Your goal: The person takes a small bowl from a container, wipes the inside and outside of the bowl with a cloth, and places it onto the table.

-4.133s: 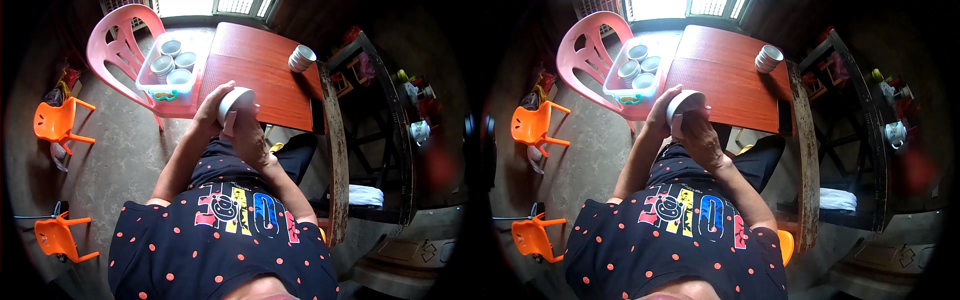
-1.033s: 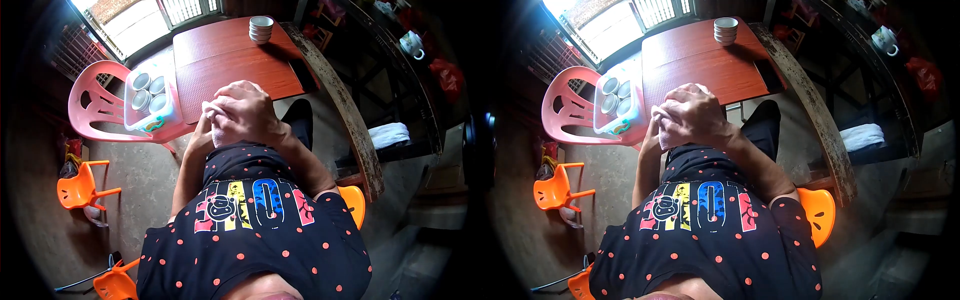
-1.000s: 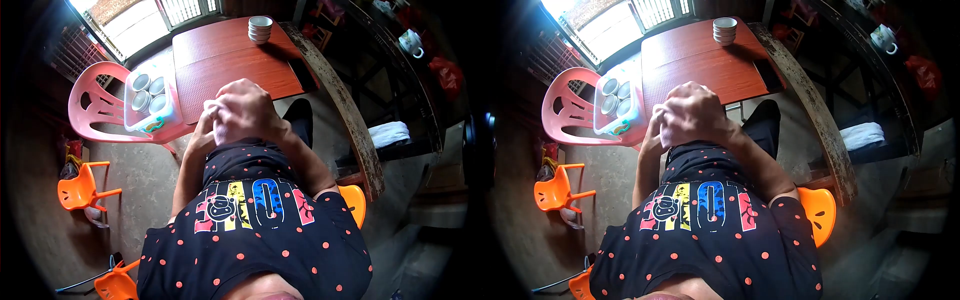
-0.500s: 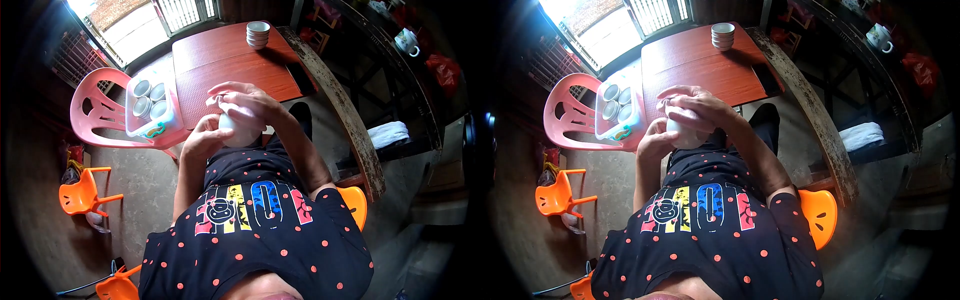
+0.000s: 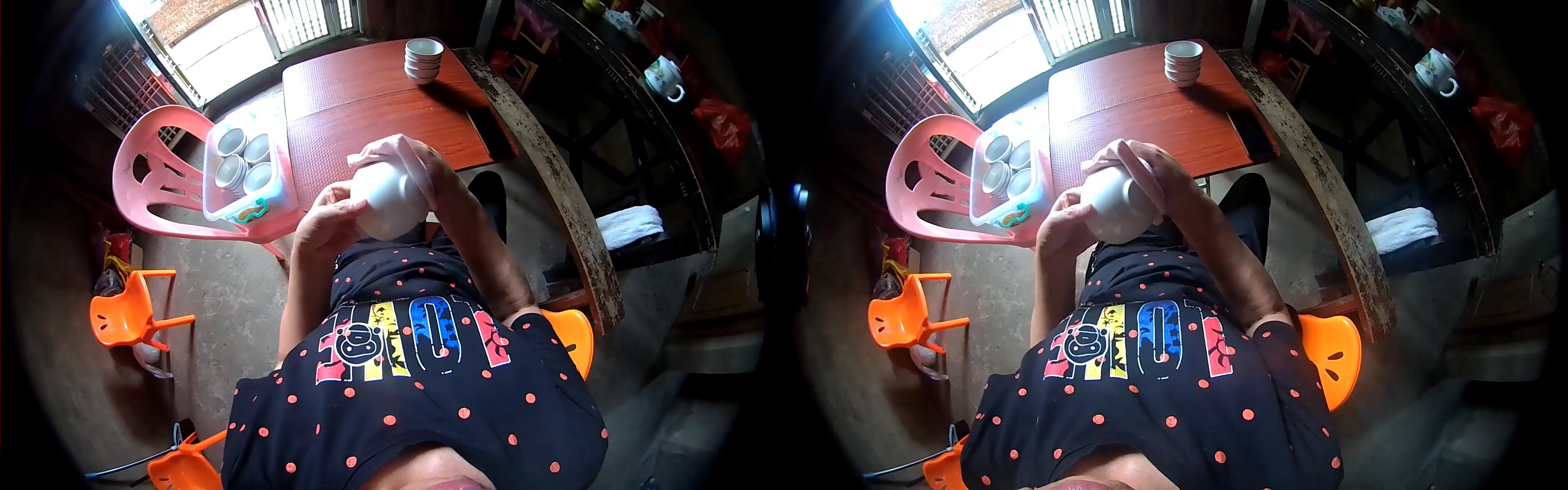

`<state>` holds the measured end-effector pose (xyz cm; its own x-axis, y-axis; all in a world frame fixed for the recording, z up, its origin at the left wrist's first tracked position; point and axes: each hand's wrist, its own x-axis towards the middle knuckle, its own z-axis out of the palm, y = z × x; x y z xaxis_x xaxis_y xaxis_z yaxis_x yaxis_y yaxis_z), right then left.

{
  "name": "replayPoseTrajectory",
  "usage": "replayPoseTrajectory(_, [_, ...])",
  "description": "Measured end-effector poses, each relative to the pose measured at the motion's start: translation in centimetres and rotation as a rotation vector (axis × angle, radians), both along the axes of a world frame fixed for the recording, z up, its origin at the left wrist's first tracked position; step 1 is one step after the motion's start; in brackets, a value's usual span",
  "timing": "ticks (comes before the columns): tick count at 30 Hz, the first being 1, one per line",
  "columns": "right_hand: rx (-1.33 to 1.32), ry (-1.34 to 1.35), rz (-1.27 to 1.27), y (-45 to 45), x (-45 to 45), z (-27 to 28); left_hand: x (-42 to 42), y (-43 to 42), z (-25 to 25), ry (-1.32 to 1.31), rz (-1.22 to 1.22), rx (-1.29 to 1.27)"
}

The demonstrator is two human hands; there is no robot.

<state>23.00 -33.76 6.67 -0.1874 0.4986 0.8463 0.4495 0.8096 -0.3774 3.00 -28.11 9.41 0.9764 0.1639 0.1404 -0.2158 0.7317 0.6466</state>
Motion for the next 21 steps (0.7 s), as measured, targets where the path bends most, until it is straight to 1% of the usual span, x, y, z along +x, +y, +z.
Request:
replayPoseTrajectory(1, [-0.078, 0.145, 0.028, 0.0, -0.5, -0.3, 0.1, 0.0, -0.2, 0.005, 0.031, -0.041])
replayPoseTrajectory(2, [-0.145, 0.301, 0.06, -0.1, -1.0, -0.6, 0.4, -0.2, -0.3, -0.009, 0.094, 0.012])
replayPoseTrajectory(3, [-0.286, 0.554, 0.112, -0.6, -1.8, -1.0, 0.7, -1.1, 0.3, -0.023, 0.157, 0.063])
replayPoseTrajectory(4, [-0.303, 0.592, 0.011, -1.0, -2.8, -0.9, 0.8, -1.5, 0.5, -0.034, 0.22, 0.112])
replayPoseTrajectory(5, [-0.325, 0.63, -0.088, -1.4, -3.8, -0.7, 1.3, -1.0, -1.3, -0.115, 0.253, 0.276])
replayPoseTrajectory(6, [-0.35, 0.67, -0.182, -1.8, -4.8, -0.6, 1.3, -0.9, -1.8, -0.065, 0.249, 0.41])
replayPoseTrajectory(7, [-0.356, 0.636, -0.109, -2.2, -4.4, -0.3, 1.2, -0.8, -2.1, -0.016, 0.246, 0.545])
replayPoseTrajectory(8, [-0.361, 0.6, -0.035, -2.4, -3.7, 0.1, 0.8, -0.6, -2.2, -0.051, 0.176, 0.5])
replayPoseTrajectory(9, [-0.367, 0.561, 0.04, -2.6, -3.1, 0.4, 0.4, -0.9, -0.8, -0.04, 0.152, 0.354])
replayPoseTrajectory(11, [-0.333, 0.449, 0.041, -1.6, -2.0, 0.6, -0.3, -1.4, 2.1, -0.023, 0.105, 0.063])
replayPoseTrajectory(12, [-0.313, 0.395, 0.043, -1.1, -1.4, 0.6, -0.4, 0.1, 0.3, -0.035, 0.016, 0.024])
replayPoseTrajectory(14, [-0.349, 0.51, -0.013, -1.2, -1.5, 1.1, 0.1, -0.2, -0.5, -0.112, 0.124, -0.15])
replayPoseTrajectory(15, [-0.423, 0.745, 0.073, -2.0, -2.9, 3.5, 0.3, -0.4, -0.5, -0.15, 0.178, -0.235])
replayPoseTrajectory(16, [-0.382, 0.686, -0.047, -2.1, -3.8, 3.9, 0.5, -0.6, -0.5, -0.236, 0.171, -0.371])
replayPoseTrajectory(17, [-0.346, 0.629, -0.171, -2.2, -4.7, 4.3, 0.7, -0.7, -0.4, -0.232, 0.231, -0.412])
replayPoseTrajectory(19, [-0.005, -0.1, -0.778, -2.0, -6.4, 3.9, 0.6, -0.6, -0.2, -0.22, 0.349, -0.49])
replayPoseTrajectory(20, [-0.034, -0.148, -0.79, -2.9, -7.1, 4.0, 0.7, -0.4, -0.4, -0.301, 0.288, -0.412])
replayPoseTrajectory(21, [-0.021, -0.15, -0.831, -3.0, -7.5, 4.7, 0.7, -0.2, -0.7, -0.301, 0.316, -0.312])
